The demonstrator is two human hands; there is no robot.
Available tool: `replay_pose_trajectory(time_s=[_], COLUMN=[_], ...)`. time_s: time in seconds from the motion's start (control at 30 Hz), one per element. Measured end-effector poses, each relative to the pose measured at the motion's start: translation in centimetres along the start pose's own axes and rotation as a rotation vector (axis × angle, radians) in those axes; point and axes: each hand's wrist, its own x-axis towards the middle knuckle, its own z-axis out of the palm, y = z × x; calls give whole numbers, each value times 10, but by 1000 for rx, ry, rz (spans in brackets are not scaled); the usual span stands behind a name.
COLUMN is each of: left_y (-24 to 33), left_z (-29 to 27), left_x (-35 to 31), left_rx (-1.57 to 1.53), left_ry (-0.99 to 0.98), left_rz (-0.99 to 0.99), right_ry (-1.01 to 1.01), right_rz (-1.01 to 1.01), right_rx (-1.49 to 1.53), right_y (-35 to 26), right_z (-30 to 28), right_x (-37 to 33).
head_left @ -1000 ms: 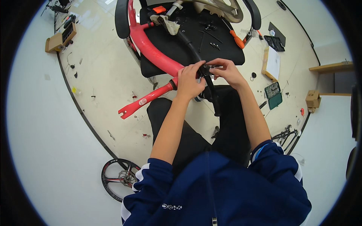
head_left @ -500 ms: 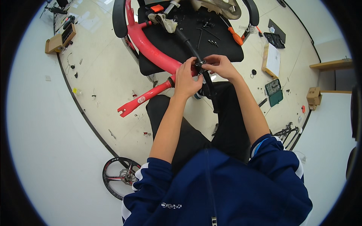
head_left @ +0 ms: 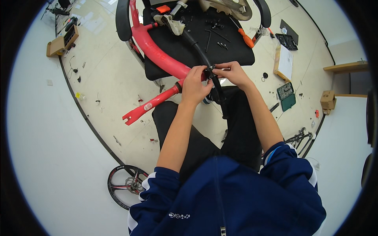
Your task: The person assembles a bicycle by attaching a red fork to a black handlebar stem using a wrench and Allen key. They tighten bolts and adjust components on a workbench in a workshop.
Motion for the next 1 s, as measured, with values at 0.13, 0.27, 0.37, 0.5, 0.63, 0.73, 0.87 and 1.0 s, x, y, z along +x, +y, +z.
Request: replay_pose_trajectory(time_s=[0.13,0.27,0.37,0.5,0.63,0.73,0.87,1.0], left_y=[1,2,3,-1,4,5,1,1], left_z=[4,3,2,3,4,3,2,6], left_x=[1,1,2,2,3,3,2,3], left_rx=[-14,-34,-54,-34,-64,-78,-38,-55], left_ry=[-31,-61,-64,-24,-50,-62,-47,-43], left_rz=[-63,-114,-120,-75,-97,-113,-126,-118], right_ry=[-34,222,464,460,421,466,320,166], right_rz=[25,-90,-278,-400,-445,-460,-302,-303], right_rx=[72,-180,-550,-745,-878,-743,-130,189], right_y=[-1,1,3,6,8,-2,-6,4], right_z=[-11,-31,-40,-44,-46,-45,-32,-17], right_x=[9,44,71,96,103,96,62,18])
